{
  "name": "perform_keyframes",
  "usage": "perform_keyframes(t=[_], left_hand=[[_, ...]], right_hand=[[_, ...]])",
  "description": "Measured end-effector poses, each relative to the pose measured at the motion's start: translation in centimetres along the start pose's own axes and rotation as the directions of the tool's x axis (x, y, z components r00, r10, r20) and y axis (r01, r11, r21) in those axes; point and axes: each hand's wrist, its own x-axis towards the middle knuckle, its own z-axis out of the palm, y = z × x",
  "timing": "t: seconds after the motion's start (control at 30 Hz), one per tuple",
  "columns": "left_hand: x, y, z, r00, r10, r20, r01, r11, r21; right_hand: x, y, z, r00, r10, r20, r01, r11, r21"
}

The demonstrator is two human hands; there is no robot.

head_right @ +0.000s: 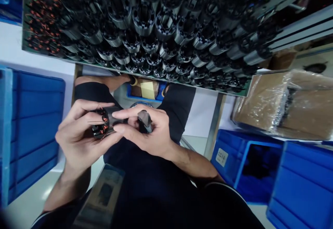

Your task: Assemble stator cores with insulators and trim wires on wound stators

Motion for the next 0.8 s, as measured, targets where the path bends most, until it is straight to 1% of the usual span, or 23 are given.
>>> perform_keyframes(t=[0.13,0.23,0.27,0.37,0.43,0.47,0.5,0.57,0.6,0.63,0.67,0.7,0.73,0.77,0.8], left_hand=[[-0.3,0.2,-0.4,1.000,0.028,0.014,-0.029,0.996,0.083],[-0.6,0.1,-0.2,0.999,0.035,0.004,-0.035,0.991,0.127],[-0.8,0.1,-0.1,0.999,0.038,-0.003,-0.038,0.989,0.142],[-1.1,-0.2,0.2,0.999,0.043,0.000,-0.042,0.982,0.186],[-1.4,-0.5,0.1,0.999,0.045,0.013,-0.047,0.971,0.233],[-1.5,-0.7,0.0,0.999,0.047,0.017,-0.050,0.962,0.269],[-1.5,-0.9,-0.2,0.998,0.054,0.016,-0.057,0.951,0.304],[-1.6,-1.3,-0.5,0.998,0.064,-0.002,-0.059,0.944,0.325],[-1.6,-1.6,-0.6,0.998,0.052,-0.020,-0.044,0.958,0.284],[-1.7,-1.8,-0.7,0.999,0.020,-0.038,-0.012,0.980,0.201],[-1.7,-2.1,-0.6,0.999,-0.023,-0.050,0.028,0.996,0.088],[-1.9,-2.3,-0.5,0.995,-0.085,-0.045,0.084,0.996,-0.033],[-2.1,-2.4,-0.3,0.988,-0.148,-0.031,0.142,0.979,-0.145],[-2.4,-2.6,-0.1,0.978,-0.209,-0.005,0.203,0.952,-0.228],[-2.7,-2.6,0.3,0.964,-0.265,0.035,0.264,0.925,-0.274]], right_hand=[[-0.2,1.0,0.3,1.000,-0.014,0.022,0.012,0.995,0.102],[-0.6,1.4,0.2,0.999,0.005,0.049,-0.009,0.997,0.079],[-0.7,1.3,0.1,0.998,0.034,0.061,-0.037,0.997,0.062],[-0.7,0.8,-0.5,0.980,0.169,0.104,-0.174,0.984,0.041],[-0.3,0.2,-1.1,0.946,0.276,0.169,-0.288,0.956,0.051],[-0.1,-0.1,-1.5,0.916,0.337,0.219,-0.356,0.933,0.051],[0.2,-0.2,-1.9,0.875,0.398,0.276,-0.427,0.903,0.051],[0.6,-0.4,-2.7,0.775,0.482,0.409,-0.562,0.822,0.095],[0.7,-0.4,-3.1,0.737,0.489,0.466,-0.614,0.773,0.160],[0.6,-0.3,-3.4,0.714,0.478,0.512,-0.654,0.716,0.244],[0.5,-0.2,-3.7,0.702,0.454,0.548,-0.680,0.655,0.329],[0.4,-0.2,-4.0,0.702,0.430,0.568,-0.691,0.602,0.399],[0.2,-0.3,-4.2,0.708,0.415,0.571,-0.692,0.571,0.443],[0.0,-0.4,-4.4,0.714,0.407,0.569,-0.687,0.564,0.458],[-0.2,-0.6,-4.4,0.724,0.408,0.557,-0.677,0.576,0.458]])
